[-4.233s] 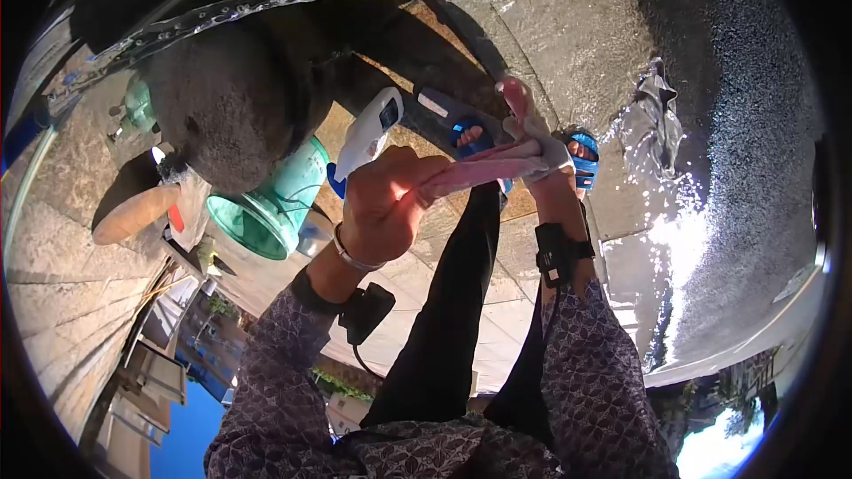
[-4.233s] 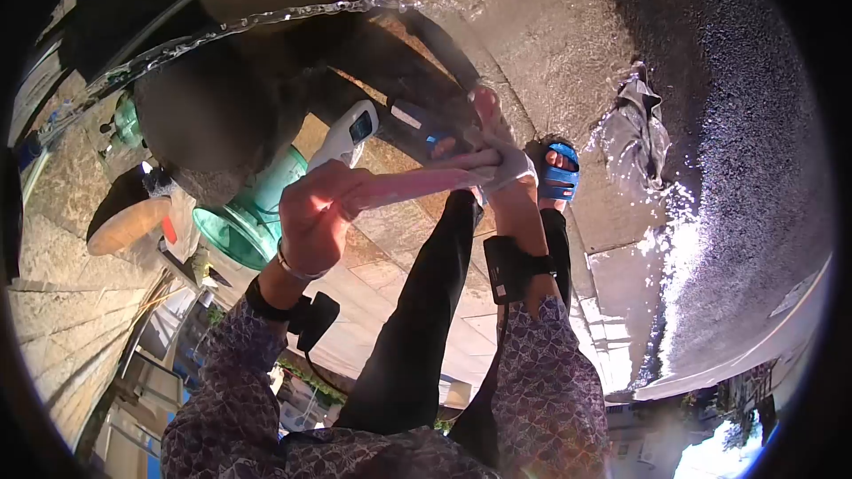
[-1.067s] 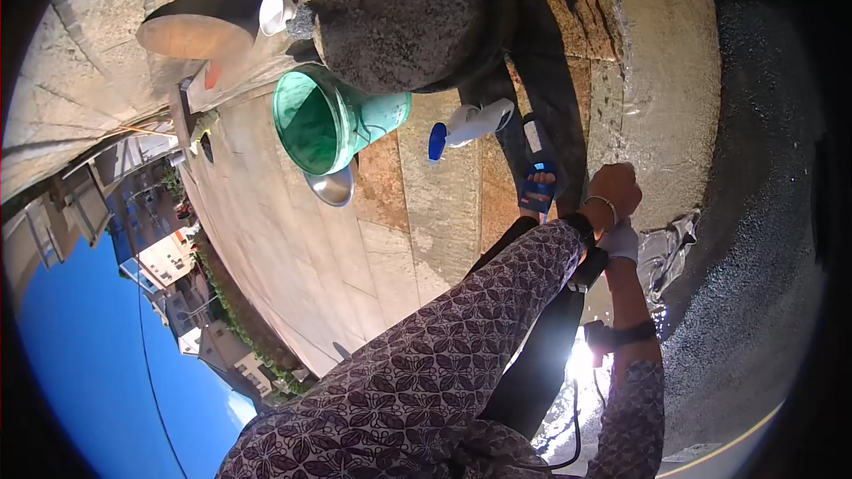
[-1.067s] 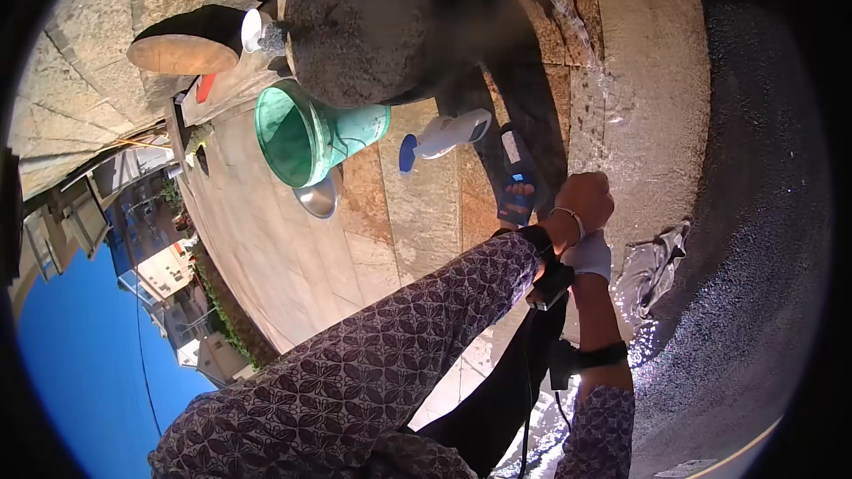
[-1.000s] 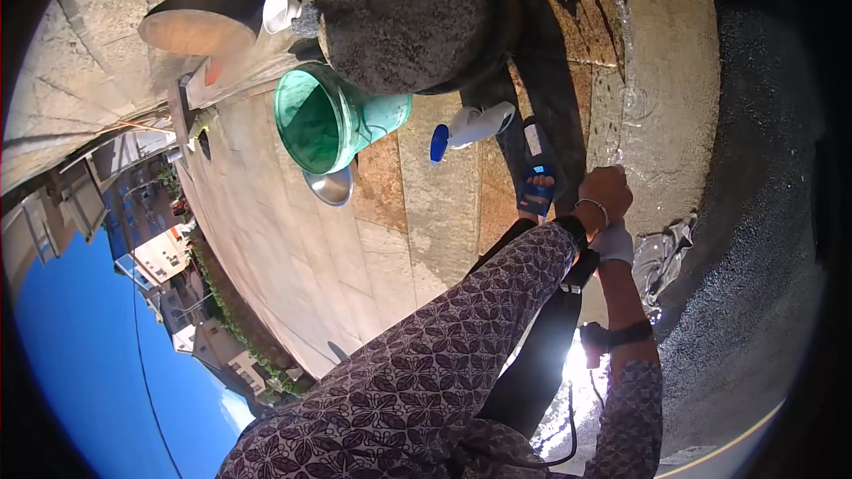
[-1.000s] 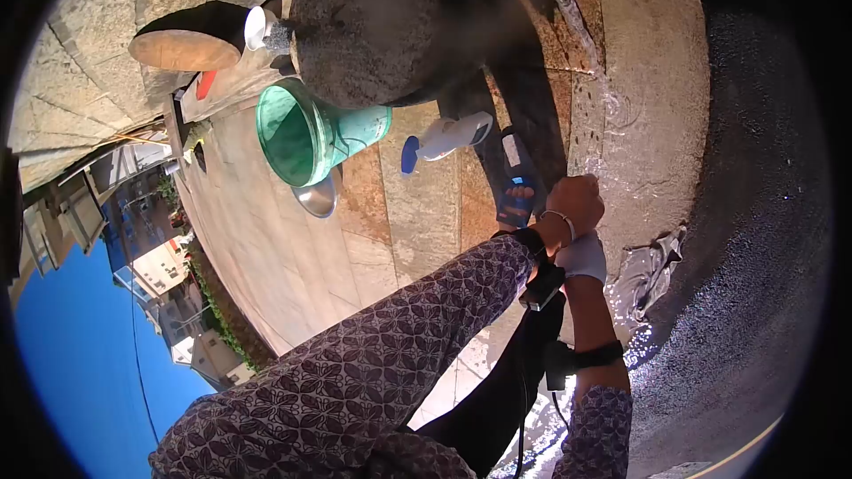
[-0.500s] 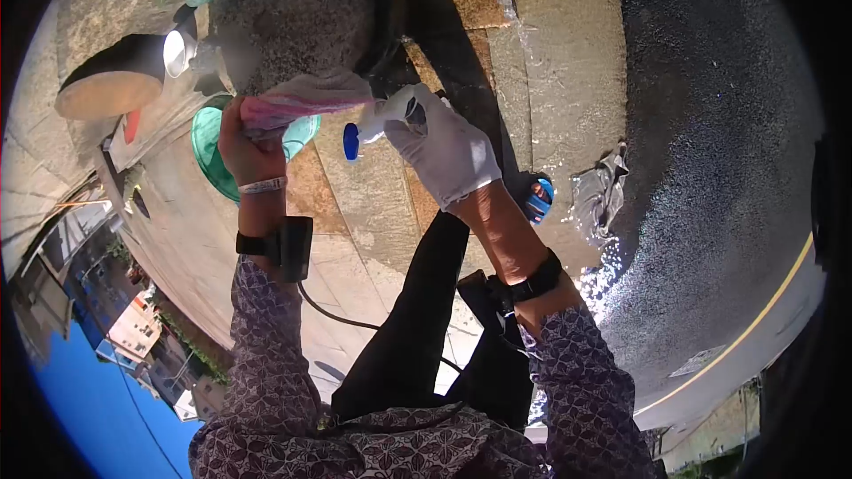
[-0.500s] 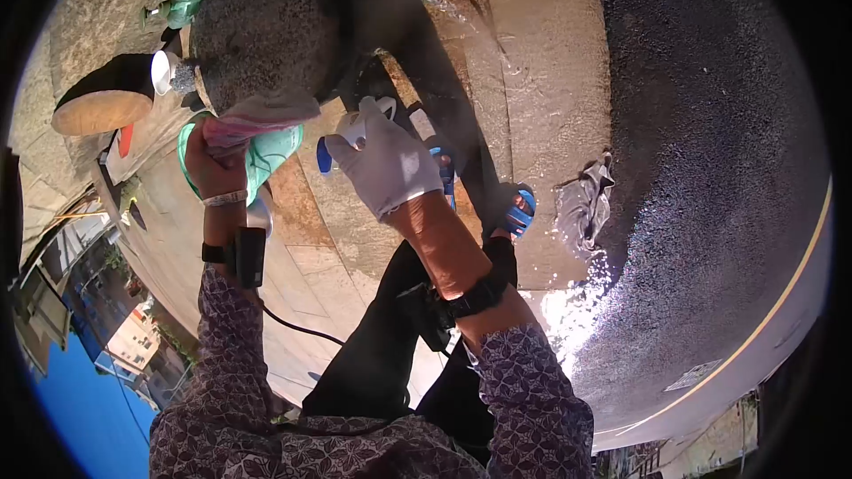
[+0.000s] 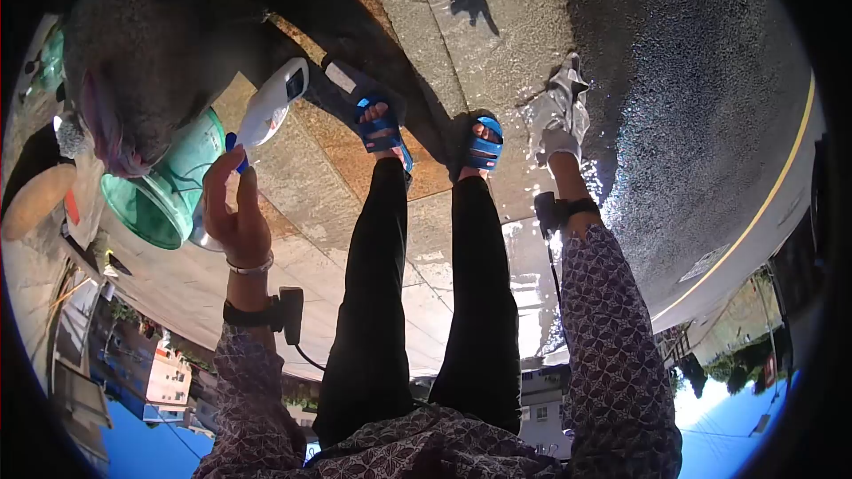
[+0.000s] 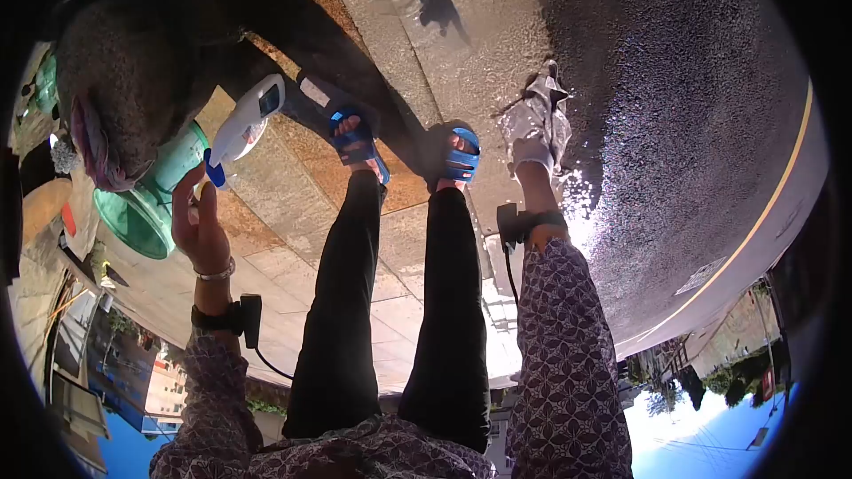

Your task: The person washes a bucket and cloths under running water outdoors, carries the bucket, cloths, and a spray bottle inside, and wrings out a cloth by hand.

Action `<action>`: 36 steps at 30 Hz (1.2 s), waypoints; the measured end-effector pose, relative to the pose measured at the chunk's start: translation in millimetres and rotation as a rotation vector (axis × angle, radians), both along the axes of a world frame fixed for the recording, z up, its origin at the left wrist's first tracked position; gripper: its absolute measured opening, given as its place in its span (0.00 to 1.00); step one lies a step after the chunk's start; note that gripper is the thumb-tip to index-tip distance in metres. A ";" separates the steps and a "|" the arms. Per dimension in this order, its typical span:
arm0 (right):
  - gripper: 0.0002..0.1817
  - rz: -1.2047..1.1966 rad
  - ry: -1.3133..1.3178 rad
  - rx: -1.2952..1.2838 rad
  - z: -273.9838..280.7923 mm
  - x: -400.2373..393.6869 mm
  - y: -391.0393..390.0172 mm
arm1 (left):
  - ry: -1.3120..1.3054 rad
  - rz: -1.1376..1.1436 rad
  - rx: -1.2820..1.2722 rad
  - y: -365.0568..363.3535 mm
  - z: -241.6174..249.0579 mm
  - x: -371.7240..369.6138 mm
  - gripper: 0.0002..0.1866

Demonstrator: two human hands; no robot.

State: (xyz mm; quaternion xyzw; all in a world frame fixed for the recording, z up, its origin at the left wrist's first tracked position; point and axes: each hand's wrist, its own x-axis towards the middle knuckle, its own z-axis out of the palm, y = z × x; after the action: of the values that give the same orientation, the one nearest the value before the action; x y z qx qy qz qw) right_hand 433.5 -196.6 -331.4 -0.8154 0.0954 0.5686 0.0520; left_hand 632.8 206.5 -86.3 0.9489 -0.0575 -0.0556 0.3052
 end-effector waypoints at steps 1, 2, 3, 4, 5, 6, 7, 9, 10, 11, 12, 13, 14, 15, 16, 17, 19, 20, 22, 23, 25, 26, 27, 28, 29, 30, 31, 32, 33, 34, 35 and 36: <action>0.23 -0.019 0.018 -0.047 -28.9 -21.1 -25.7 | 0.087 -0.052 -0.069 -13.3 -15.4 -14.0 0.10; 0.27 -0.333 -0.025 -0.167 -48.9 -30.2 -47.7 | 0.193 -0.065 -0.098 -25.7 -29.2 -26.7 0.08; 0.31 -0.645 -0.062 -0.292 -70.2 -39.9 -61.6 | 0.349 0.021 -0.155 -32.4 -47.5 -41.4 0.07; 0.34 -0.669 -0.081 -0.297 -76.2 -36.6 -70.9 | 0.434 0.066 -0.192 -35.9 -66.2 -55.1 0.07; 0.38 -0.693 -0.099 -0.303 -77.9 -28.7 -82.0 | 0.520 0.111 -0.230 -39.0 -82.8 -65.9 0.07; 0.38 -0.657 -0.162 -0.344 -89.9 -28.6 -87.7 | 0.561 0.083 -0.213 -43.9 -94.3 -70.2 0.07; 0.39 -0.618 -0.226 -0.384 -103.2 -29.9 -91.9 | 0.577 0.080 -0.202 -46.2 -108.3 -76.7 0.07; 0.39 -0.572 -0.382 -0.311 -119.5 -25.9 -94.8 | 0.675 0.042 -0.176 -53.1 -134.2 -85.0 0.07; 0.36 -0.562 -0.315 -0.382 -124.4 -19.8 -90.9 | 0.668 -0.022 -0.136 -61.6 -145.2 -86.3 0.06; 0.31 -0.523 -0.244 -0.459 -131.5 -16.9 -88.1 | 0.659 -0.145 -0.086 -67.9 -157.3 -87.7 0.07; 0.29 -0.564 -0.203 -0.421 -134.9 -11.7 -85.1 | 0.720 -0.168 -0.080 -76.5 -167.3 -88.6 0.07; 0.28 -0.604 -0.161 -0.385 -135.6 -7.8 -79.4 | 0.782 -0.192 -0.076 -87.5 -175.9 -89.6 0.08; 0.25 -0.624 -0.240 -0.342 -134.6 -8.5 -66.0 | 0.822 -0.189 -0.099 -101.4 -184.3 -91.4 0.08; 0.24 -0.642 -0.325 -0.303 -129.7 -9.1 -49.8 | 0.856 -0.187 -0.127 -116.4 -193.7 -92.5 0.08; 0.20 -0.754 -0.478 -0.167 -120.8 -14.4 -32.3 | 0.689 -0.449 -0.067 -123.5 -214.2 -99.6 0.10; 0.18 -0.866 -0.509 -0.054 -90.8 -2.1 -9.1 | 0.505 -0.704 -0.007 -133.6 -233.9 -103.8 0.13; 0.14 -0.794 -0.667 0.088 -25.4 24.4 33.1 | 1.141 -0.178 -0.132 -183.5 -241.2 -99.3 0.20; 0.11 -0.832 -0.709 0.212 -6.9 29.2 47.9 | 1.278 -0.012 -0.171 -205.5 -239.0 -97.2 0.23; 0.08 -0.769 -0.801 0.428 27.6 41.0 68.9 | 1.340 0.177 -0.212 -227.0 -240.7 -95.6 0.24; 0.08 -0.666 -0.853 0.511 43.2 47.5 72.4 | 1.339 0.171 -0.215 -230.0 -234.9 -92.7 0.24; 0.07 -0.670 -0.798 0.530 53.8 48.1 77.4 | 0.901 -0.024 0.039 -229.2 -222.8 -84.8 0.22; 0.06 -0.674 -0.740 0.556 56.2 50.9 79.1 | 0.635 -0.299 0.120 -218.2 -222.9 -88.1 0.14; 0.06 -0.678 -0.750 0.559 57.6 55.0 78.2 | 0.627 -0.303 0.125 -211.1 -210.8 -86.1 0.14; 0.05 -0.644 -0.711 0.509 57.1 59.0 76.1 | 0.826 0.128 -0.423 -202.5 -196.5 -86.4 0.09; 0.05 -0.613 -0.669 0.456 55.9 62.4 74.2 | 0.972 0.577 -0.976 -195.1 -181.8 -84.0 0.06; 0.05 -0.567 -0.675 0.410 46.3 61.4 77.2 | 0.988 0.578 -1.059 -191.3 -162.8 -73.9 0.06; 0.05 -0.573 -0.676 0.407 34.5 56.9 79.9 | 1.003 0.580 -1.146 -187.6 -147.4 -61.7 0.06; 0.06 -0.522 -0.689 0.432 21.6 51.7 81.8 | 0.992 0.541 -1.209 -178.8 -143.5 -54.2 0.06; 0.08 -0.467 -0.706 0.461 15.1 56.5 80.4 | 0.974 0.576 -1.207 -177.5 -136.4 -42.3 0.05; 0.09 -0.431 -0.684 0.433 9.6 61.1 77.0 | 0.940 0.621 -1.263 -174.4 -133.4 -32.2 0.05; 0.08 -0.316 -0.653 0.333 19.0 79.1 69.8 | 0.903 0.666 -1.318 -169.6 -133.0 -21.3 0.05; 0.08 -0.408 -0.794 0.331 35.2 97.5 60.5 | 0.872 0.636 -1.365 -160.3 -135.2 -6.0 0.04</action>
State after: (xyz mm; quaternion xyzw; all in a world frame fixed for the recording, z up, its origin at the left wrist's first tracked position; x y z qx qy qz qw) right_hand 530.9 -136.1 -296.2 -0.9149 0.1345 0.1988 0.3245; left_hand 626.8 46.2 -221.6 0.4236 0.3115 -0.2795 0.8034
